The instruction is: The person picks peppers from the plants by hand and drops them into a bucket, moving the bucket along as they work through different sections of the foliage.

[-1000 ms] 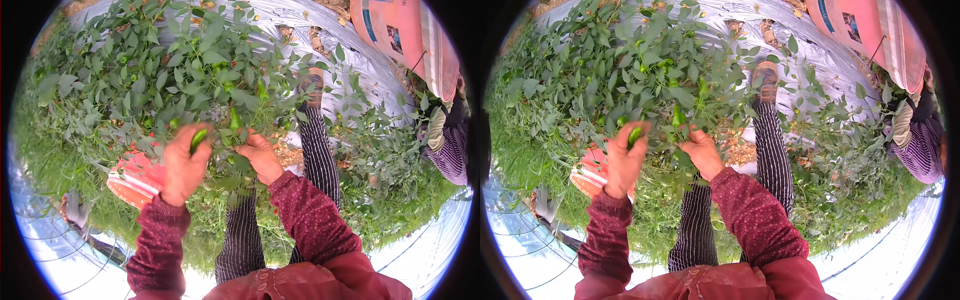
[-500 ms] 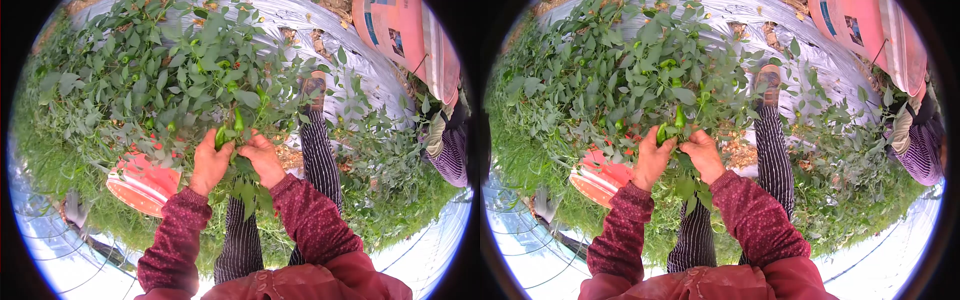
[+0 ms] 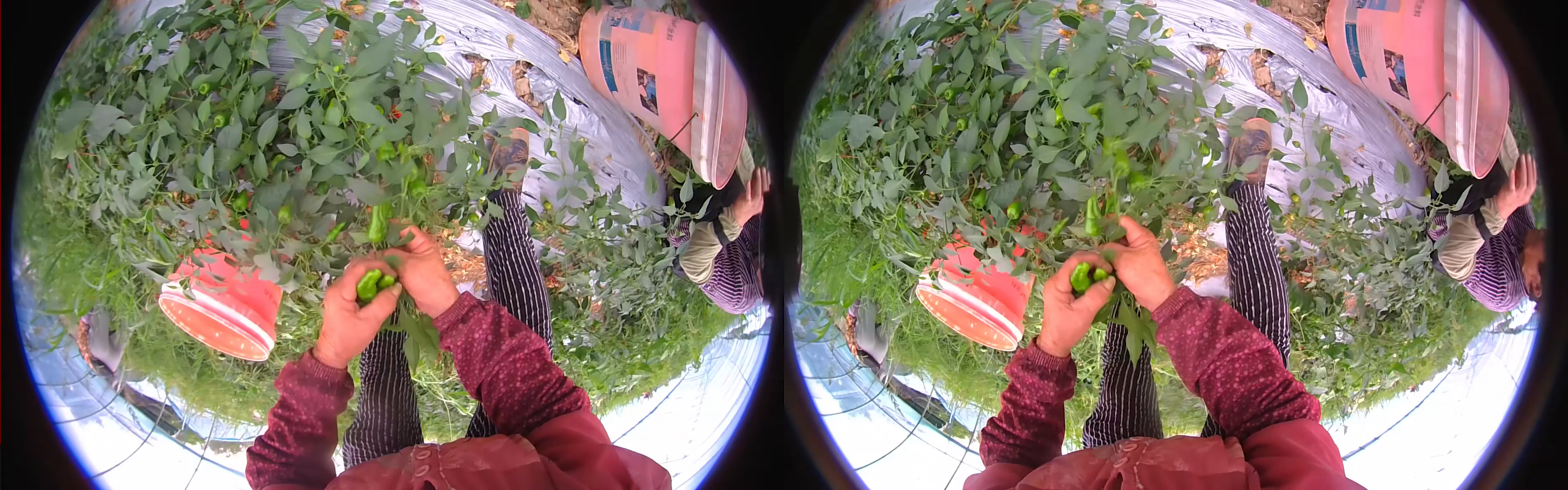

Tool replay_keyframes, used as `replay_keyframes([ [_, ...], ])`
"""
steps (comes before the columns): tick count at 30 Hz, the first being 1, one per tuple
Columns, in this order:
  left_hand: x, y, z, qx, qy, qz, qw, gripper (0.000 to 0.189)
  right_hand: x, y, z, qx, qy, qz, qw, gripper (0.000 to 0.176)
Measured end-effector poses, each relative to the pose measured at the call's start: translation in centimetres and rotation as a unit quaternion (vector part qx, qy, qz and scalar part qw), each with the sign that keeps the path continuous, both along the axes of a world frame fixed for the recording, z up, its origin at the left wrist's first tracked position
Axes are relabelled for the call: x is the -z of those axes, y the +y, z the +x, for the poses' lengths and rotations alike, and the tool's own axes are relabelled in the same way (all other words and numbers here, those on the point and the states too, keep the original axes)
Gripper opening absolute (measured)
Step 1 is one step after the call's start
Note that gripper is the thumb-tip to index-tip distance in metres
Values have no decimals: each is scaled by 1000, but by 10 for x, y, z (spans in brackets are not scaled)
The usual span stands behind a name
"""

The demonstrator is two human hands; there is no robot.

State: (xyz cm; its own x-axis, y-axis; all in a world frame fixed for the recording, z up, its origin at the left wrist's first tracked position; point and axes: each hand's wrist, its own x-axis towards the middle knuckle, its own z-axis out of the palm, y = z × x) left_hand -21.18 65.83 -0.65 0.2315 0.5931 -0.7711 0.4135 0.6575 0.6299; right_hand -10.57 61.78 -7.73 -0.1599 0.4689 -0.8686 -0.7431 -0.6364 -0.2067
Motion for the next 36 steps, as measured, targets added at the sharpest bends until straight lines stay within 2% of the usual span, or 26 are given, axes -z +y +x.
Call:
replay_keyframes([
  [1, -5, 1, -1, -2, 0, 0, 1000, 17, 0, 0, -3, -2, 0, 0, 1000, 33],
  [3, -12, 5, -5, 70, -18, 50, 996, 18, 0, 0, -6, -41, -57, 29, 997, 28],
  [5, -18, 7, -10, 46, -29, 30, 998, 19, -5, 1, -7, -61, -55, 10, 997, 27],
  [7, -24, 13, -14, 28, -27, -41, 998, 20, -6, 3, -7, -80, -89, 59, 991, 28],
  [8, -25, 15, -12, 39, -37, -15, 998, 18, -4, 0, -7, -167, -201, 108, 959, 28],
  [9, -33, 17, -10, 39, -38, -19, 998, 18, 2, -6, -8, -168, -201, 105, 959, 28],
  [11, -50, 28, -1, 164, -108, -41, 980, 18, 14, -11, -7, -5, -77, 54, 996, 24],
  [12, -50, 26, 2, 185, -113, -10, 976, 17, 16, -14, -12, 35, -40, 34, 998, 19],
  [13, -48, 24, 0, 185, -110, -13, 977, 17, 13, -14, -12, 35, -36, 31, 998, 19],
  [15, -32, 25, -5, -78, -72, -51, 993, 14, 10, -7, -8, -177, -190, 106, 960, 25],
  [16, -25, 33, -14, -76, -29, -44, 996, 19, 20, -16, -12, -49, -84, 69, 993, 29],
  [17, -18, 40, -14, -78, -27, -45, 996, 19, 19, -16, -11, -50, -82, 69, 993, 29],
  [19, -6, 53, -14, 16, 137, -18, 990, 29, 16, -16, -10, 6, -12, 59, 998, 30],
  [20, 0, 52, -15, 15, 138, -17, 990, 29, 15, -14, -10, 5, -11, 61, 998, 30],
  [21, 8, 47, -15, 93, 117, 18, 989, 34, 13, -14, -11, -117, -151, 128, 973, 28],
  [22, 11, 46, -12, 170, 94, 53, 979, 39, 12, -13, -10, -235, -287, 190, 909, 27],
  [23, 8, 47, -10, 170, 93, 53, 980, 39, 10, -12, -8, -235, -288, 189, 909, 27],
  [24, 5, 49, -6, 227, 129, 76, 962, 40, 10, -10, -6, 18, -17, 72, 997, 24],
  [25, 2, 51, -3, 282, 164, 98, 940, 41, 8, -7, -3, 269, 257, -57, 926, 22],
  [26, 2, 48, -2, 282, 164, 98, 940, 41, 6, -3, -2, 269, 257, -58, 926, 22],
  [28, 2, 40, -3, 244, 176, 163, 940, 32, 1, 4, -3, 97, 60, 27, 993, 17],
  [32, -7, 24, -8, 248, 200, 191, 928, 31, -5, 12, -6, 39, 38, 31, 998, 14],
  [34, -2, 17, -15, 58, 85, 117, 988, 30, -12, 16, -3, -159, -118, 80, 977, 15],
  [35, -4, 17, -16, 57, 84, 115, 988, 30, -13, 13, -3, -161, -119, 78, 977, 15],
  [36, -8, 18, -18, 23, 75, 35, 996, 30, -12, 10, -5, -214, -191, 121, 950, 18],
])
